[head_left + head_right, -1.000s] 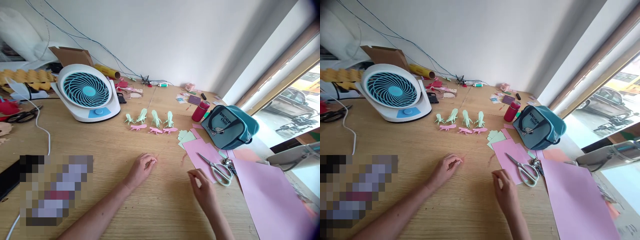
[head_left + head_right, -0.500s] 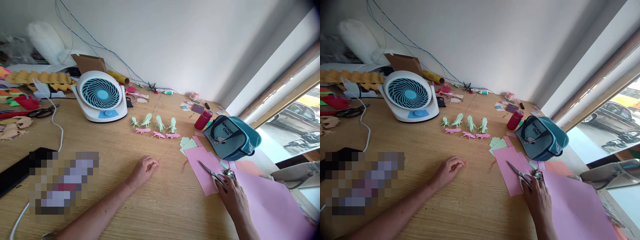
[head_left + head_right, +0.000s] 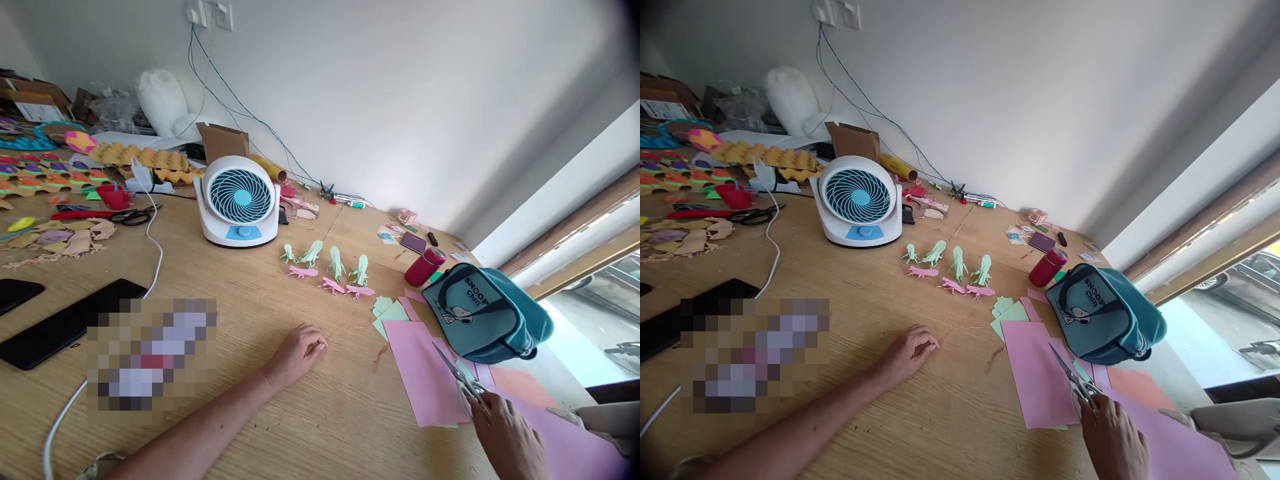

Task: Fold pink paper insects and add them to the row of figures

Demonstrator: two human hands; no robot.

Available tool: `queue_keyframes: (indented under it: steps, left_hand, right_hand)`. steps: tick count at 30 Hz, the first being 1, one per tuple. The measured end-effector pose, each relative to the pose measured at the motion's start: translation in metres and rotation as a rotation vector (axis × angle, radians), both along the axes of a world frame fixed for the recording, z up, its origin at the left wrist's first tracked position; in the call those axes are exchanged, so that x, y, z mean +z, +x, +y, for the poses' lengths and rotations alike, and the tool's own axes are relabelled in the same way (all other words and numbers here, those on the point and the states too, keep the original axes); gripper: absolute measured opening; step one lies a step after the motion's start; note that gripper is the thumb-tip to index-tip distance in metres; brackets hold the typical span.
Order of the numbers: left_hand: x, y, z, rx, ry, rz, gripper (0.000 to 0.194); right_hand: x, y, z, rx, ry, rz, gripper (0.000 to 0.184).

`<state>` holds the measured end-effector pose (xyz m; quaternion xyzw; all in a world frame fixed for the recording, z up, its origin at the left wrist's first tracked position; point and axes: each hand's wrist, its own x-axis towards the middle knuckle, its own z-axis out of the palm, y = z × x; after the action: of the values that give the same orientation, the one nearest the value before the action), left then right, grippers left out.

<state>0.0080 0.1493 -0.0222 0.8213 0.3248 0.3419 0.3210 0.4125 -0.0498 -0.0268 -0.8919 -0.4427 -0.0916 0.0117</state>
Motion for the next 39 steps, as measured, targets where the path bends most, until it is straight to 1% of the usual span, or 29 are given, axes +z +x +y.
queue_keyframes:
  steps: [3,8,12,15,17,19,20,21,22,23,25,26,29,32,34,39]
  left_hand:
    - [0.001,0.000,-0.001,-0.005,-0.006,0.006,0.019]
    - [0.001,0.000,-0.001,-0.016,-0.011,0.024,0.017]
    - [-0.001,0.000,0.001,-0.017,-0.009,0.036,0.017]
    - [-0.001,0.000,0.001,-0.018,-0.006,0.043,0.017]
    - [0.000,0.000,0.000,-0.022,-0.011,0.049,0.016]
    - [0.001,0.000,0.000,-0.026,-0.022,0.055,0.015]
    - [0.002,0.000,-0.001,-0.026,-0.029,0.058,0.015]
    - [0.002,0.000,-0.001,-0.028,-0.037,0.062,0.015]
    - [0.002,0.000,0.000,-0.033,-0.045,0.065,0.016]
    - [0.002,-0.001,0.000,-0.036,-0.050,0.068,0.016]
    - [0.002,-0.001,0.002,-0.048,-0.042,0.073,0.016]
    - [0.002,-0.001,0.002,-0.053,-0.037,0.073,0.016]
    - [0.001,-0.001,0.003,-0.059,-0.028,0.070,0.016]
    - [0.001,0.000,0.003,-0.052,-0.016,0.063,0.016]
    - [0.001,0.000,0.003,-0.047,-0.006,0.053,0.016]
    - [0.001,0.000,0.002,-0.041,0.001,0.051,0.016]
  right_hand:
    - [0.007,0.009,0.000,-0.042,-0.029,0.019,0.043]
    - [0.007,0.013,0.000,-0.069,-0.023,-0.017,0.041]
    - [0.006,0.010,0.000,-0.018,-0.002,-0.091,0.042]
    - [0.007,0.003,-0.002,0.036,0.059,-0.187,0.045]
    - [0.007,-0.006,-0.004,0.134,0.145,-0.238,0.046]
    - [0.007,-0.019,-0.006,0.336,0.224,-0.211,0.046]
    - [0.006,-0.026,-0.007,0.430,0.232,-0.175,0.045]
    - [0.005,-0.034,-0.009,0.497,0.205,-0.130,0.043]
    - [0.003,-0.042,-0.010,0.525,0.174,-0.091,0.043]
    - [0.002,-0.050,-0.012,0.510,0.128,-0.066,0.046]
    - [-0.002,-0.065,-0.016,0.435,0.061,-0.047,0.054]
    - [-0.004,-0.073,-0.017,0.431,0.036,-0.033,0.057]
    - [-0.010,-0.094,-0.021,0.387,0.045,-0.021,0.056]
    - [-0.014,-0.115,-0.021,0.441,0.094,0.006,0.059]
    - [-0.016,-0.125,-0.020,0.474,0.101,0.030,0.054]
    - [-0.020,-0.130,-0.021,0.531,0.164,0.030,0.044]
